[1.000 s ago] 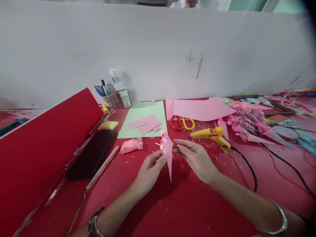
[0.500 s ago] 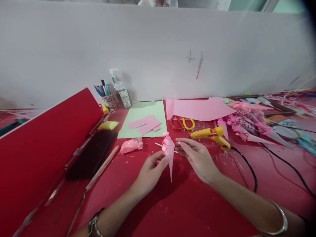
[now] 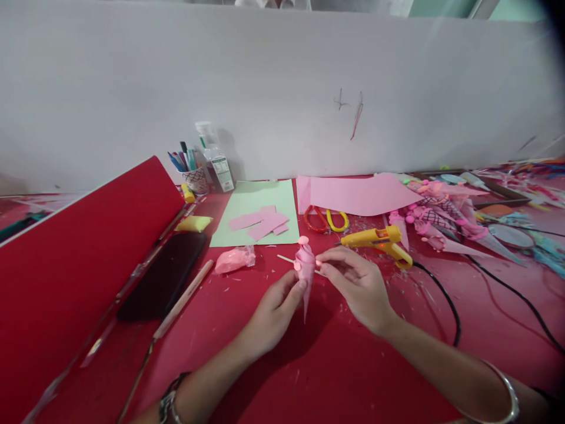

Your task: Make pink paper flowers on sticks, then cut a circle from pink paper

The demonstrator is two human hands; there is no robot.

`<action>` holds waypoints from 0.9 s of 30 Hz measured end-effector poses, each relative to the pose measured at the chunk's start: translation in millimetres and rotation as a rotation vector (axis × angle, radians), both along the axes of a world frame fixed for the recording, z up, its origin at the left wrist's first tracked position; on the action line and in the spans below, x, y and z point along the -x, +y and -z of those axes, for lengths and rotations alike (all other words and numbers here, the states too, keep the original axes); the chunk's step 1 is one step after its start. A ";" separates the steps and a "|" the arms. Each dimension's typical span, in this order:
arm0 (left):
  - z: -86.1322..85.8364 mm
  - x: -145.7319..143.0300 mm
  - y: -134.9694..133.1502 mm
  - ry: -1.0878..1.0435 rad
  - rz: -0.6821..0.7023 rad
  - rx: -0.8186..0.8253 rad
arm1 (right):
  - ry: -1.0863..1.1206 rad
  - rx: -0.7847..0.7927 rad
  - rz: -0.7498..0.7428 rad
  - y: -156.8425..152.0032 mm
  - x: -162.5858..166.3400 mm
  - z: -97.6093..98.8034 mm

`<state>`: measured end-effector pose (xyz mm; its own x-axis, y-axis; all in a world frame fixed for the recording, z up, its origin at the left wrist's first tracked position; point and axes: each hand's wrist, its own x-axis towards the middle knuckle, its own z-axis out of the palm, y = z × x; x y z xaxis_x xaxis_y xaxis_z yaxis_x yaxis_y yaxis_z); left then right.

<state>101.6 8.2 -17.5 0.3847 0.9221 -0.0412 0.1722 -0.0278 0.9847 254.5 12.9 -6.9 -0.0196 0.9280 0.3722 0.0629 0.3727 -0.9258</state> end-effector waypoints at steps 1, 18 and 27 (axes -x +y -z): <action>0.0 -0.1 -0.3 0.002 -0.002 -0.011 | -0.017 -0.013 -0.002 -0.4 0.1 -0.4; -3.5 -0.4 -2.5 -0.023 0.106 -0.086 | -0.032 -0.059 -0.107 2.9 -1.8 4.4; -3.2 0.0 -3.9 0.055 0.130 -0.110 | 0.185 0.243 -0.461 5.2 -1.2 6.3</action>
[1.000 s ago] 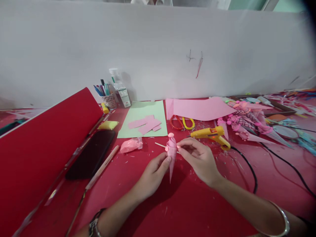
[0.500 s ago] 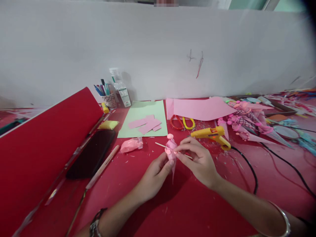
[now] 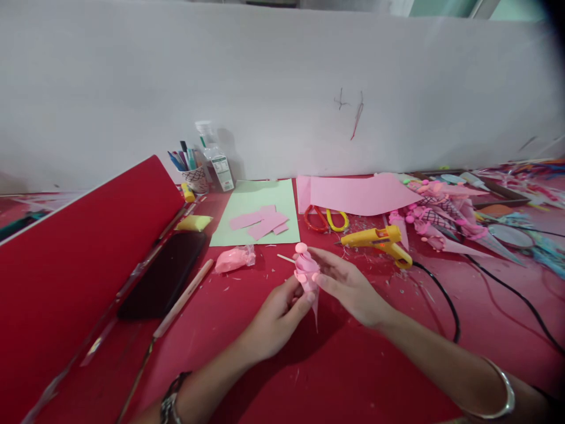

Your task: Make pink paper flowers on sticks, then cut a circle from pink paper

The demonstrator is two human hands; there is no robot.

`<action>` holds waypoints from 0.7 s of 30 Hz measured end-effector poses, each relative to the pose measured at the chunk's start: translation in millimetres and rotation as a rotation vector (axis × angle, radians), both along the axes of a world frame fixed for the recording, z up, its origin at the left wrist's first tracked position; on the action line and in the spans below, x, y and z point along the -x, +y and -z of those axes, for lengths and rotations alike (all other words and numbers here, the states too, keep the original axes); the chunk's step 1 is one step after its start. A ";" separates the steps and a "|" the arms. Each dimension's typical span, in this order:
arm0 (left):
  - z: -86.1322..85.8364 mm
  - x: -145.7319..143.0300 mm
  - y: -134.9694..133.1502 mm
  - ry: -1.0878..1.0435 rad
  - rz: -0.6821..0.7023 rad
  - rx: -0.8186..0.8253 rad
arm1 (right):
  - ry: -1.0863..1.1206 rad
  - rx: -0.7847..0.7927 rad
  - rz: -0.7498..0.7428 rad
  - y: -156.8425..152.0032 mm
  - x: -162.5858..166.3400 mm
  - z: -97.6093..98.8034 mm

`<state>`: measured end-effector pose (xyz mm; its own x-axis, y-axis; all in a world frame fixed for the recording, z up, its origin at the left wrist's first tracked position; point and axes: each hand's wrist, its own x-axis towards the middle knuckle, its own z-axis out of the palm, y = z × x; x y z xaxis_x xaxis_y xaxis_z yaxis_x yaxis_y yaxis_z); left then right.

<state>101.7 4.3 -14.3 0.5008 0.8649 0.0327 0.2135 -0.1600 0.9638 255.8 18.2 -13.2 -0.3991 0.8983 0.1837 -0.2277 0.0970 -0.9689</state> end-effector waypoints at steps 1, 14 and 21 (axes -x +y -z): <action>-0.7 -0.1 -0.2 0.003 0.001 -0.005 | 0.012 0.021 -0.028 0.0 -0.2 0.1; -0.9 0.1 -1.8 -0.008 0.041 -0.010 | -0.057 0.025 0.031 -2.0 -1.3 -2.3; -3.4 -0.6 -2.5 0.005 0.043 -0.008 | -0.056 0.027 0.039 -2.1 -1.7 -1.8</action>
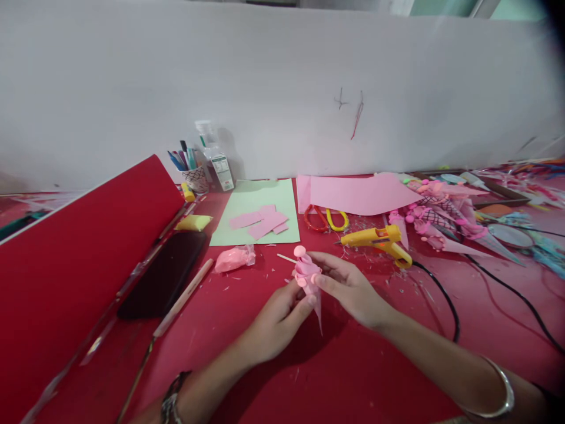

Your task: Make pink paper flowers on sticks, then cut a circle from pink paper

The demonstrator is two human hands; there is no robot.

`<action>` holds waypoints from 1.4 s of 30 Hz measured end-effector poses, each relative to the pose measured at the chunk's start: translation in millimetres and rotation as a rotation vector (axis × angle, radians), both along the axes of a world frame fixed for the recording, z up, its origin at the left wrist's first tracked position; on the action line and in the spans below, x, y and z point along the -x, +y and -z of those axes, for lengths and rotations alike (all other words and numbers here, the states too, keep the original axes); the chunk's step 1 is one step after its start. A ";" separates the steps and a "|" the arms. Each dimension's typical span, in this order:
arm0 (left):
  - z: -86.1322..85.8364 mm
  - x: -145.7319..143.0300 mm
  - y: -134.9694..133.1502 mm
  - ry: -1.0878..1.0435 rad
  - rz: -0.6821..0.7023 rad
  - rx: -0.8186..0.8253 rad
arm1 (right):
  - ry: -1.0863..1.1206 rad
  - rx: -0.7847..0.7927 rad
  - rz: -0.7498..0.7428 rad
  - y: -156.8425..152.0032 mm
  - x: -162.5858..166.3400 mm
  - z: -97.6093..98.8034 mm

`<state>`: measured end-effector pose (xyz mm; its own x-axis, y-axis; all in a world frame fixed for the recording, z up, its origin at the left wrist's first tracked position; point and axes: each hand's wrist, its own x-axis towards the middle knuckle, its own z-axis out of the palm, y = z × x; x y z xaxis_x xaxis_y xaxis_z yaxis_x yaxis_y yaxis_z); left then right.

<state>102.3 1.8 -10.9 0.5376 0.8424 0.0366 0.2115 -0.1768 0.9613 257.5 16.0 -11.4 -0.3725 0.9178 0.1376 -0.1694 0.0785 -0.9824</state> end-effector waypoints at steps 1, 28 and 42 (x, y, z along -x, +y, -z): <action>0.0 -0.2 -0.1 0.001 -0.001 -0.002 | 0.002 0.000 -0.002 0.0 0.1 0.0; 13.6 -0.7 2.7 0.244 -0.059 -0.195 | -0.010 0.081 -0.012 -2.6 3.2 4.3; 16.5 1.1 1.9 0.389 -0.103 -0.297 | -0.035 -0.024 -0.052 -3.1 2.9 -0.4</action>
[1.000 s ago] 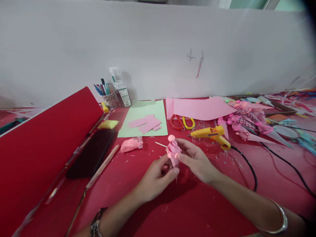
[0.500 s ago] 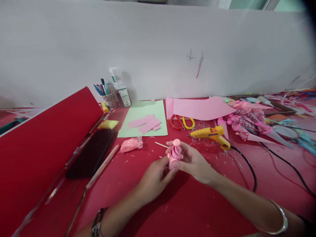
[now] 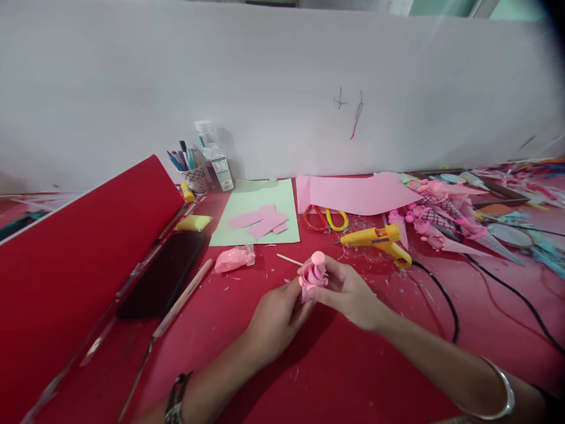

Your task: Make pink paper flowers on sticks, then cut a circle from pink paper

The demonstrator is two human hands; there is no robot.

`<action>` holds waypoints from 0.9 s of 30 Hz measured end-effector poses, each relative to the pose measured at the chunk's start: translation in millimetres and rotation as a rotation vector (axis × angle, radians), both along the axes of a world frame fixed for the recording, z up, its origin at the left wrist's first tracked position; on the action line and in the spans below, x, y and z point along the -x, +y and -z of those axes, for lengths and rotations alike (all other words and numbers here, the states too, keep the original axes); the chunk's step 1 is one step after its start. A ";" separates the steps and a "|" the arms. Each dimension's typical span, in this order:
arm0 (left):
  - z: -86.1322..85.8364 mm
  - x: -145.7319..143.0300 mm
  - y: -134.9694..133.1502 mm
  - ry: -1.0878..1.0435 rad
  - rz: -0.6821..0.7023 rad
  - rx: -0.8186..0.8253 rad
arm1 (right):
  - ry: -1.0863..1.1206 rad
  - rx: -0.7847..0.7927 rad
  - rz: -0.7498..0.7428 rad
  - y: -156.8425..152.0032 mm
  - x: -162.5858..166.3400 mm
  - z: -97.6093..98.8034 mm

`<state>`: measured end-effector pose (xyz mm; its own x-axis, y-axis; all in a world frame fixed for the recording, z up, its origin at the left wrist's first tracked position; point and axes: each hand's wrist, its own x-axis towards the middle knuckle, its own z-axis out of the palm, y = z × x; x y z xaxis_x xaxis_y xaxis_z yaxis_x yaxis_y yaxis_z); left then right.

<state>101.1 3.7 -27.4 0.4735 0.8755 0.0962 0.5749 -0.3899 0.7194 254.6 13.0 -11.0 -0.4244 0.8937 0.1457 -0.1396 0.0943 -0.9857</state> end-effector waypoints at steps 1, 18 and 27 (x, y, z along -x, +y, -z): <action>0.5 0.0 0.0 -0.001 0.000 -0.005 | -0.002 -0.005 0.000 -0.1 -0.1 -0.7; -13.3 3.2 -5.7 -0.337 0.089 0.165 | 0.087 -0.034 -0.140 0.9 -4.7 2.6; -21.5 7.8 -1.0 -0.603 0.228 0.671 | 0.266 0.022 -0.268 -2.3 -2.5 -2.5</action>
